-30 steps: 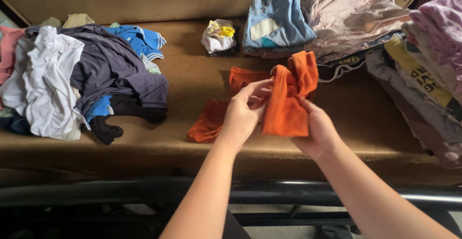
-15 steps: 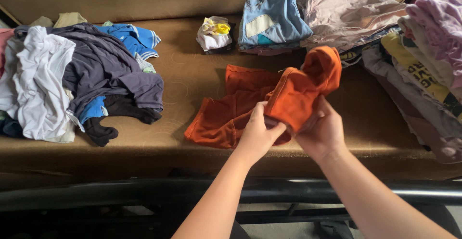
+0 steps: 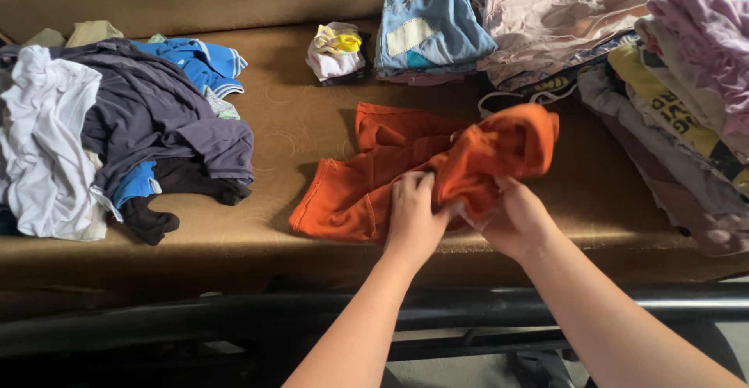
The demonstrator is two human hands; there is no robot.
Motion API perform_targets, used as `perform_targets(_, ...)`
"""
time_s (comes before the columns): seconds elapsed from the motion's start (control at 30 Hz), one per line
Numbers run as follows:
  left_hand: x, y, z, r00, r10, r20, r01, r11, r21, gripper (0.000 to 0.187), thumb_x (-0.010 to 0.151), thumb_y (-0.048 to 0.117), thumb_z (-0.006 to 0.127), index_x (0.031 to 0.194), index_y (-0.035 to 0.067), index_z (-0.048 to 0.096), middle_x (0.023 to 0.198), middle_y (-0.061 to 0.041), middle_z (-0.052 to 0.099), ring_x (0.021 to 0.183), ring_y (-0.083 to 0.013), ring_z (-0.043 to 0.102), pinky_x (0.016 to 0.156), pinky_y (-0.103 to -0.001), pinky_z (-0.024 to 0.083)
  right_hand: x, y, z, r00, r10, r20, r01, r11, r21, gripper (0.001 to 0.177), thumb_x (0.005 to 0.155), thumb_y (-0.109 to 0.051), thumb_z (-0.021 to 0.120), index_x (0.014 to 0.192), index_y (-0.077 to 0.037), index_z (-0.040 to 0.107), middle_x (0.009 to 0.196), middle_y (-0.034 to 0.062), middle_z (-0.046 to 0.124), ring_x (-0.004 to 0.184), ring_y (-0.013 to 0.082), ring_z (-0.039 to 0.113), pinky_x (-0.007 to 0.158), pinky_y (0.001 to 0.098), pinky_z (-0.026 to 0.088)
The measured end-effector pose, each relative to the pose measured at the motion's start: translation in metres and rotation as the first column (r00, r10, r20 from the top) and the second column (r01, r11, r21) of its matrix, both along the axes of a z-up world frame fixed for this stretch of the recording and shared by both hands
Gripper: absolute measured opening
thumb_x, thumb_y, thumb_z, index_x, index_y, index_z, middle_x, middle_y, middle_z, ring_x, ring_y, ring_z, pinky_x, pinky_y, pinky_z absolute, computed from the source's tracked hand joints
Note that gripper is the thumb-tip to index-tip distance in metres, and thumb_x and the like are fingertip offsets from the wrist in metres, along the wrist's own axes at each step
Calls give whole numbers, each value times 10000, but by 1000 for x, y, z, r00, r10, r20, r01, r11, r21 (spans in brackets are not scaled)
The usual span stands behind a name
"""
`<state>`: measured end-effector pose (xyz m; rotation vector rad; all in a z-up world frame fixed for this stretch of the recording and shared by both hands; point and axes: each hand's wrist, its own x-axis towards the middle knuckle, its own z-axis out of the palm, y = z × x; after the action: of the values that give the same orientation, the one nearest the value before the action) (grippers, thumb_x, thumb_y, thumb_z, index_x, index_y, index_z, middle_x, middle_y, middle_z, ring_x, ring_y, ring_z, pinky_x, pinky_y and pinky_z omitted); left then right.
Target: The person folds a pink t-shirt, an orange t-shirt, and a white garment one by one on a flat surface, smoothing the fabric by hand and placing each finished item onto a growing stack.
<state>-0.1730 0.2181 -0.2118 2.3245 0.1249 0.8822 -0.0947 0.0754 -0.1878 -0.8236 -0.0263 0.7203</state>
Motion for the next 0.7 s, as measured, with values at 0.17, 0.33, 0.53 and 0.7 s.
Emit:
perform_targets(0.17, -10, -14, -13, 993, 118, -6, -116, 986, 119, 534, 867, 173, 730, 1341, -10, 565, 1393, -163, 520, 1294, -358, 470, 1071, -488, 395, 3, -5, -16, 974, -214, -72, 212, 977, -29, 383, 1088, -289, 366, 1367, -87, 534, 1368, 80, 625, 1225, 237, 632, 1038, 392, 545)
perform_targets(0.33, -8, -9, -7, 968, 239, -80, -224, 960, 169, 464, 886, 210, 733, 1286, 21, 593, 1295, -150, 559, 1219, -348, 518, 1016, -509, 408, 0, -16, -12, 914, -303, -269, 391, 834, 389, 375, 1030, -207, 475, 1341, -11, 548, 1369, 125, 639, 1241, 269, 652, 1036, 410, 531)
perform_targets(0.53, 2, 20, 12, 960, 185, -209, -199, 979, -45, 138, 922, 175, 719, 947, 42, 691, 1016, -126, 679, 991, -306, 652, 889, -423, 516, -7, -20, 8, 924, -281, -260, 373, 810, 452, 398, 841, -74, 576, 1224, 34, 571, 1222, 178, 656, 1178, 304, 631, 1072, 419, 512)
perform_targets(0.7, -5, 31, 30, 950, -304, -70, 102, 514, -852, 155, 929, 169, 748, 877, 33, 696, 863, -50, 682, 846, -153, 603, 781, -317, 492, -10, 5, 7, 978, -141, 156, 133, 989, 62, 294, 901, -51, 686, 1185, -87, 617, 1158, 17, 686, 1137, 162, 622, 1004, 322, 487)
